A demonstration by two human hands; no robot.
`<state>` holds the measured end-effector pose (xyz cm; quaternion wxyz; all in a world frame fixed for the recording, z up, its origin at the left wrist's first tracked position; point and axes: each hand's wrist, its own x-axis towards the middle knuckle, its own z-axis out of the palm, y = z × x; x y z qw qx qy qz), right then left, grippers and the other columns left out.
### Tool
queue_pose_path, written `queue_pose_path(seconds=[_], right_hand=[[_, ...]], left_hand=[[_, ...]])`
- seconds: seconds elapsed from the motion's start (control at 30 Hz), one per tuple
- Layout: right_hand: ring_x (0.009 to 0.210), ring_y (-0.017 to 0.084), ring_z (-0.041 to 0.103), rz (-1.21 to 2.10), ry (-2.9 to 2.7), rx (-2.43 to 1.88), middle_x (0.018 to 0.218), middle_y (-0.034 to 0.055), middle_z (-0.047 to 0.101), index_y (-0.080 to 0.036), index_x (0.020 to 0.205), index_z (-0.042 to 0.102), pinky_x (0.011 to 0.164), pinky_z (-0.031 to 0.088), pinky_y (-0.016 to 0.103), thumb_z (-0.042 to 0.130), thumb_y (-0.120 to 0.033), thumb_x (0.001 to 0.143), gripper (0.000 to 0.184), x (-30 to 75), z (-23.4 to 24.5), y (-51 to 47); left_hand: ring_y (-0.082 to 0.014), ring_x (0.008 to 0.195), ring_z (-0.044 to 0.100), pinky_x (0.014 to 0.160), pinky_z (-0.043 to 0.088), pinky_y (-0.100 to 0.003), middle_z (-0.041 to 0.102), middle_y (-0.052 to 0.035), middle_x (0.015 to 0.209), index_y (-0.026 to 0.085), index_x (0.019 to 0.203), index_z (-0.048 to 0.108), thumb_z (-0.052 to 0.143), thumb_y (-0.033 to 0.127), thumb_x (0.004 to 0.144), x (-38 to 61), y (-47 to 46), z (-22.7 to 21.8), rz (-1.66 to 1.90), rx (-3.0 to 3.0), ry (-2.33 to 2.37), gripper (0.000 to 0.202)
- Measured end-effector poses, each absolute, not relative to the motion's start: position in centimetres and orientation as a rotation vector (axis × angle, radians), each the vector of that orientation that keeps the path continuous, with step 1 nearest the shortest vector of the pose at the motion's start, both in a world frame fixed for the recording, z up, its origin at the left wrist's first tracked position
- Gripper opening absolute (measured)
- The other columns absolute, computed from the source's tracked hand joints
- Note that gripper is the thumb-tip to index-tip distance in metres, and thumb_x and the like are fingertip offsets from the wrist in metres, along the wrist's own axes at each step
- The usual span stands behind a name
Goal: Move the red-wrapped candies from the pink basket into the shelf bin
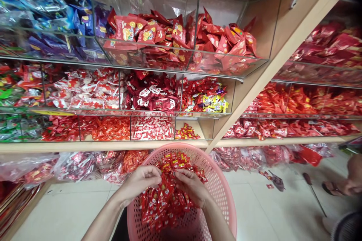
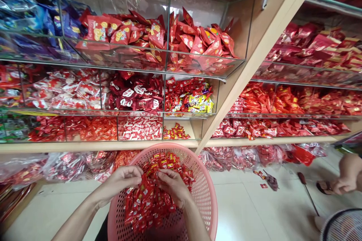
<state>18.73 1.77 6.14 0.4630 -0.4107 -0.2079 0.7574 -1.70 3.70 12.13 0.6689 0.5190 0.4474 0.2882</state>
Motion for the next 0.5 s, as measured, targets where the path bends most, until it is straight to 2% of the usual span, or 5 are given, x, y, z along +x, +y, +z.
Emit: queue_pose_path(seconds=[0.27, 0.5], right_hand=[[0.066, 0.009, 0.06, 1.784, -0.506, -0.991, 0.074, -0.0009, 0.069, -0.018, 0.083, 0.069, 0.066, 0.047, 0.023, 0.078, -0.029, 0.063, 0.025, 17.7, 4.6, 1.7], [0.079, 0.015, 0.063, 1.82, -0.407, -0.985, 0.085, 0.0044, 0.07, -0.016, 0.087, 0.069, 0.074, 0.049, 0.029, 0.065, -0.045, 0.074, 0.032, 17.9, 6.1, 1.4]], left_hand=[[-0.0115, 0.07, 0.055, 0.07, 0.046, -0.024, 0.06, 0.0016, 0.071, 0.017, 0.069, 0.064, 0.07, 0.031, 0.066, 0.0, 3.6, 11.5, 0.709, 1.001, 1.022, 0.015], [-0.0109, 0.058, 0.05, 0.06, 0.038, -0.024, 0.058, 0.0033, 0.059, 0.016, 0.062, 0.063, 0.063, 0.028, 0.066, 2.6, 4.0, 9.9, 0.778, 1.17, 1.209, 0.013]])
